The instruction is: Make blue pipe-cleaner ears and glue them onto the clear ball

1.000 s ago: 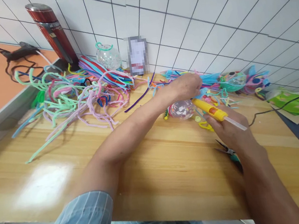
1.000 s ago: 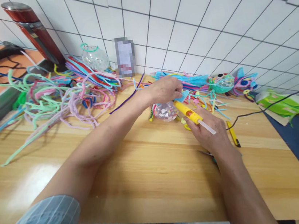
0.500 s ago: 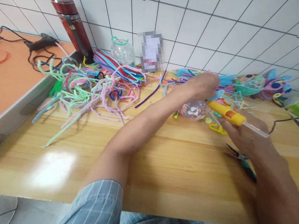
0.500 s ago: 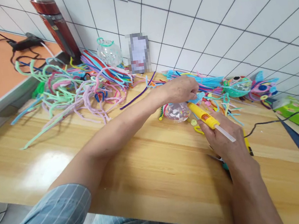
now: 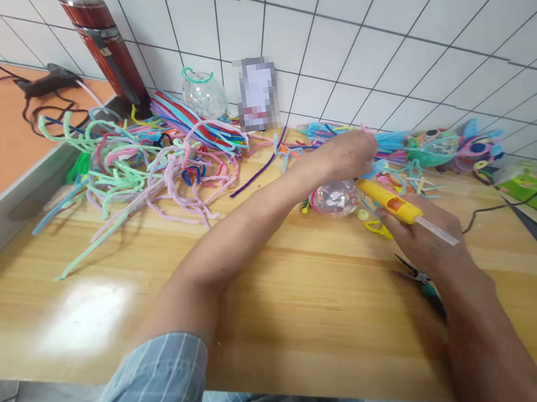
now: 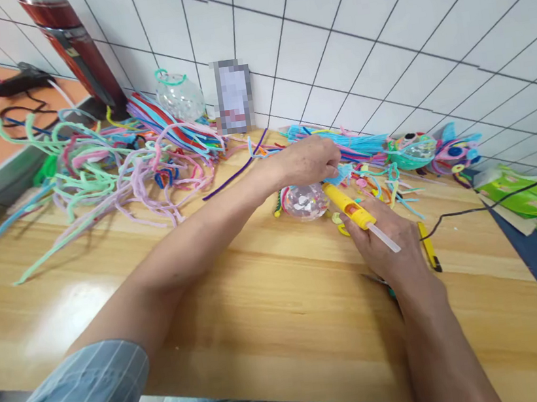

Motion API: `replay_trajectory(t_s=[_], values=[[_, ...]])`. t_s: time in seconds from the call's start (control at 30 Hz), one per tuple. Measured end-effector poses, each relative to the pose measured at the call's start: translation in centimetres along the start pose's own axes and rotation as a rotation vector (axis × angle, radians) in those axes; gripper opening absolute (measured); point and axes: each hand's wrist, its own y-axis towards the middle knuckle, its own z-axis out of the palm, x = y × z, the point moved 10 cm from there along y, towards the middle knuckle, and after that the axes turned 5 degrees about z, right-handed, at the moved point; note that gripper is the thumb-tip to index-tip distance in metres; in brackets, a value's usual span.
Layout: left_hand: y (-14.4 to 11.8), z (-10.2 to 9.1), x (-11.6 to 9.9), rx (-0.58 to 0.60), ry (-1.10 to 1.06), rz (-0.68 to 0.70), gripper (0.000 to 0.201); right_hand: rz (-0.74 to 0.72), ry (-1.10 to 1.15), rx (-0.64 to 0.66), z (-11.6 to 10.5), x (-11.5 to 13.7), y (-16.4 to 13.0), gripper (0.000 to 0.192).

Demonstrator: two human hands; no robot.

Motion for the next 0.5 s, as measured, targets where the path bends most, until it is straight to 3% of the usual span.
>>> replay_trajectory(t_s=[0.3,0.5], values=[[0.06,0.59,0.64,0.018,-0.076,-0.028,0.032,-0.023,0.063,0.008,-0.25,0.62,-0.16,0.039],[0.22,0.96,0.57,0.01,-0.086,0.007,0.029,0.047,0.127,0.006,-0.32,0.32,-0.67,0.031]])
